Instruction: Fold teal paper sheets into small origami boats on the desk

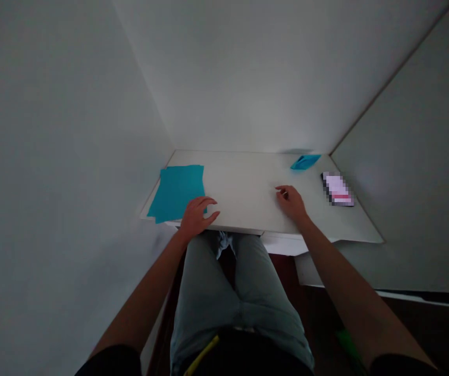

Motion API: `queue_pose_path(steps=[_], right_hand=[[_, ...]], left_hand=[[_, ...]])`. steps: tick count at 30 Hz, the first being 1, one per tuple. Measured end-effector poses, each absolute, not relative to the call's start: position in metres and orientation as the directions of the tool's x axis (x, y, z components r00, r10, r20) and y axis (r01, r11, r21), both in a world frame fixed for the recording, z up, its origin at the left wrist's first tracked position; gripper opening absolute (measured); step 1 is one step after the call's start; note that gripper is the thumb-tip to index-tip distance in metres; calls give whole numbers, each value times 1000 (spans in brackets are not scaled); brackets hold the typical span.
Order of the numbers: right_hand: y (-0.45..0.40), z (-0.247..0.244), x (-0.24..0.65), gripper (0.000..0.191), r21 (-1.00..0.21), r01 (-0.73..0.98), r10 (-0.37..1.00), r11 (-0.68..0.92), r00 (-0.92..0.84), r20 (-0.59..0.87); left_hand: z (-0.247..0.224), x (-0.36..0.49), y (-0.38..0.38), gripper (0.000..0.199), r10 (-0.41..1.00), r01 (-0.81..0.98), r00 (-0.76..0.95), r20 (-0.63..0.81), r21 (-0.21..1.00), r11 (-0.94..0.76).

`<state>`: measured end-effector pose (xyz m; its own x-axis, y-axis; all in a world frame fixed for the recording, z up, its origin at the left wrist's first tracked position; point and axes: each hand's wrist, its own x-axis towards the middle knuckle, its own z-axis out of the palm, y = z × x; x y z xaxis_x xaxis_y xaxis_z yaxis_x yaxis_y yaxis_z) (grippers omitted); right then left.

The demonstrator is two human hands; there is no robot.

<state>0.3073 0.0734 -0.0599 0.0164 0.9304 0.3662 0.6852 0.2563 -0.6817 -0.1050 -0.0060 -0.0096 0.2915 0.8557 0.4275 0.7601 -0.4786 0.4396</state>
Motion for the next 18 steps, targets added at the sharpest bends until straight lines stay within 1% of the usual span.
queue_pose_path(steps=[2, 4, 6, 8, 10, 15, 18], right_hand=[[73, -60, 307, 31, -681, 686, 924, 256, 33, 380], [72, -60, 308, 31, -688, 682, 923, 247, 52, 382], [72, -59, 309, 31, -699, 677, 929, 230, 62, 366], [72, -59, 309, 31, -704, 679, 934, 211, 72, 349], [72, -59, 309, 30, -698, 689, 936, 194, 83, 342], [72, -59, 308, 30, -676, 713, 940, 184, 72, 332], [71, -57, 308, 31, -665, 721, 939, 195, 59, 339]], left_hand=[[-13, -154, -17, 50, 893, 844, 242, 380, 372, -387], [-18, -195, -26, 65, 932, 891, 244, 269, 317, -325], [-20, -224, -34, 70, 951, 907, 264, 161, 293, -301], [-18, -243, -38, 65, 958, 910, 272, 93, 297, -287], [-13, -253, -40, 56, 965, 910, 256, 66, 319, -263], [0, -257, -34, 36, 969, 879, 240, 50, 413, -239], [1, -254, -29, 25, 981, 862, 187, 49, 472, -188]])
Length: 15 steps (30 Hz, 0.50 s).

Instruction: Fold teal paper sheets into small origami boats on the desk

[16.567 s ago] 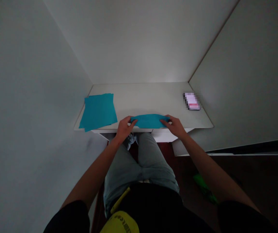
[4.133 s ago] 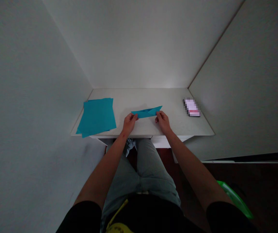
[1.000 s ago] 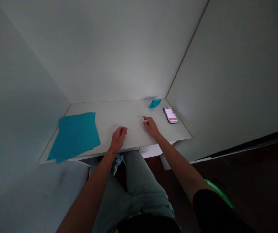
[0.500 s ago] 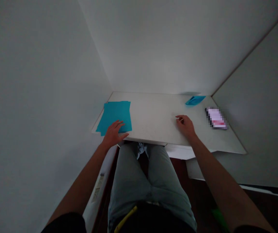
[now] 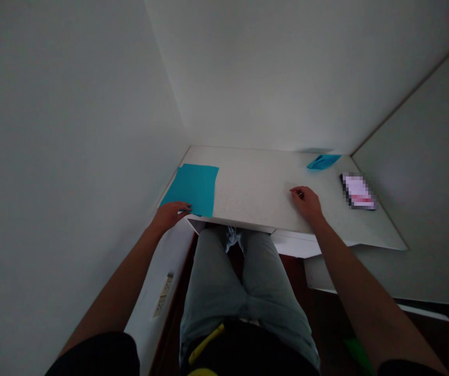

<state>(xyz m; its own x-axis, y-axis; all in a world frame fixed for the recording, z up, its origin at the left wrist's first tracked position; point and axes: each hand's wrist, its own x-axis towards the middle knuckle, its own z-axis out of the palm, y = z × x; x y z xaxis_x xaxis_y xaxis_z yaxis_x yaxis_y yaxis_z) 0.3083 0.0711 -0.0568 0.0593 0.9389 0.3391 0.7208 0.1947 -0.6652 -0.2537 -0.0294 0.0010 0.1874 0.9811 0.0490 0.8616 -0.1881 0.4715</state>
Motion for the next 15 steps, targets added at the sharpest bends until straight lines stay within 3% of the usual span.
queue_pose_path(steps=[3, 9, 12, 15], right_hand=[[70, -55, 308, 31, -660, 723, 939, 205, 43, 340], [71, -55, 307, 33, -647, 739, 943, 187, 50, 329], [72, -56, 307, 34, -644, 744, 945, 180, 50, 322], [72, -56, 306, 35, -657, 734, 948, 175, 54, 313]], left_hand=[[1, -253, -25, 31, 985, 821, 170, 29, 550, -157], [14, -261, -17, 54, 947, 740, 311, -85, 646, -185], [23, -259, -15, 47, 963, 773, 259, -75, 614, -160], [38, -247, -8, 38, 987, 847, 154, 54, 507, -160]])
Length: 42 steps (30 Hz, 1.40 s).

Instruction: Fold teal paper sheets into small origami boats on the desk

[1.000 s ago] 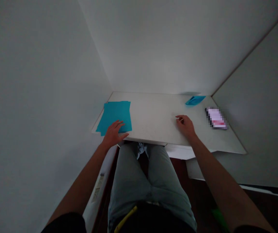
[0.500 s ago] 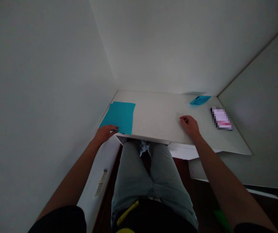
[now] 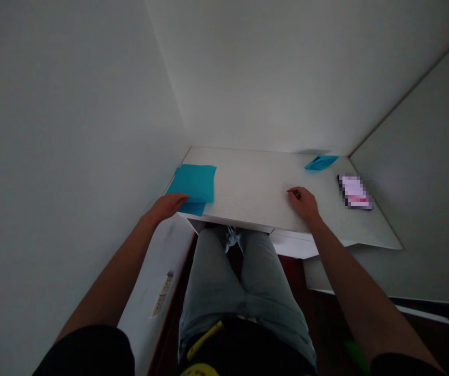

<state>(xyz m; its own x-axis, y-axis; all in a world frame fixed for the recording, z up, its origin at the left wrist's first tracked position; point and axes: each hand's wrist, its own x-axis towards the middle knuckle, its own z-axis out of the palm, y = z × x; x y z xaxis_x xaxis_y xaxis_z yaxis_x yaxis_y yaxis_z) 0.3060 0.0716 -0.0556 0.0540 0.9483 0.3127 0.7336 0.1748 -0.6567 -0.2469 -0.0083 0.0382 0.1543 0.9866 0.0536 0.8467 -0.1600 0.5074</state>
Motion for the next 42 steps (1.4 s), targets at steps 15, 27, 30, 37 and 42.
queue_pose_path(steps=[15, 27, 30, 37, 42], right_hand=[[54, 24, 278, 95, -700, 467, 833, 540, -173, 526], [46, 114, 294, 51, -794, 270, 814, 545, -398, 423], [44, 99, 294, 42, -860, 228, 851, 456, -395, 347], [51, 29, 299, 52, -965, 70, 958, 254, -155, 241], [52, -26, 306, 60, -986, 103, 991, 130, -47, 126]], left_hand=[[227, -107, 30, 36, 751, 570, 603, 270, 513, -642], [263, -41, 53, 35, 657, 535, 707, 262, 410, -739], [239, -42, 76, 38, 689, 555, 610, 392, 409, -724], [72, -39, 86, 87, 924, 441, 17, 383, 826, -351], [-12, -12, 61, 48, 988, 240, 154, 10, 970, -47]])
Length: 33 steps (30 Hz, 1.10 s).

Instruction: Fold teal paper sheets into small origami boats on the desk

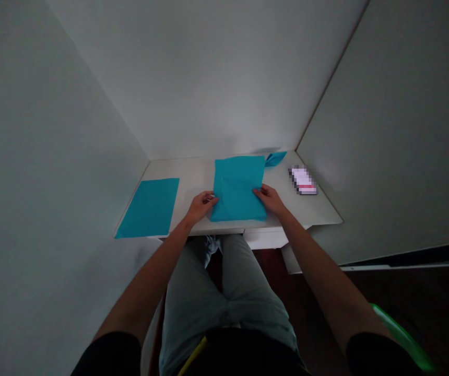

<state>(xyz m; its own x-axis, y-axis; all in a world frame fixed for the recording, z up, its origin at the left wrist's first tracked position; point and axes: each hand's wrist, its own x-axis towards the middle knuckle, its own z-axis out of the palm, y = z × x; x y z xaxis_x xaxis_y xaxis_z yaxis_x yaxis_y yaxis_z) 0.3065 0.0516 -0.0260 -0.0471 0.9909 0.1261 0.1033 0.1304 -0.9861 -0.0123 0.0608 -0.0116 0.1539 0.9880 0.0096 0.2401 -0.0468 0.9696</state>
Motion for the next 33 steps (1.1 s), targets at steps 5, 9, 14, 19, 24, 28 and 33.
queue_pose_path(steps=[5, 9, 14, 19, 24, 28, 33], right_hand=[[52, -49, 311, 51, -980, 166, 993, 114, 10, 118], [53, -50, 313, 49, -985, 127, 992, 117, 30, 122], [50, -48, 311, 51, -993, 34, 994, 110, -4, 110], [49, -45, 308, 50, -993, 5, 991, 118, -59, 117], [51, -45, 313, 43, -985, 0, 984, 175, 16, 175], [54, -49, 318, 30, -969, 77, 970, 236, 47, 240], [55, -55, 320, 28, -968, 83, 969, 239, 50, 243]], left_hand=[[-29, -7, 68, 31, 998, 125, 61, -4, 992, -3], [-35, -17, 77, 35, 998, 88, 56, 24, 996, -28], [-43, -22, 78, 48, 997, 118, 75, 32, 992, -41], [-46, -20, 80, 59, 993, 82, 94, 69, 994, -77], [-47, -22, 82, 64, 992, 6, 121, 44, 999, -45], [-47, -23, 83, 53, 996, -13, 90, 13, 1000, -12], [-46, -21, 83, 34, 998, -11, 68, 1, 1000, 0]])
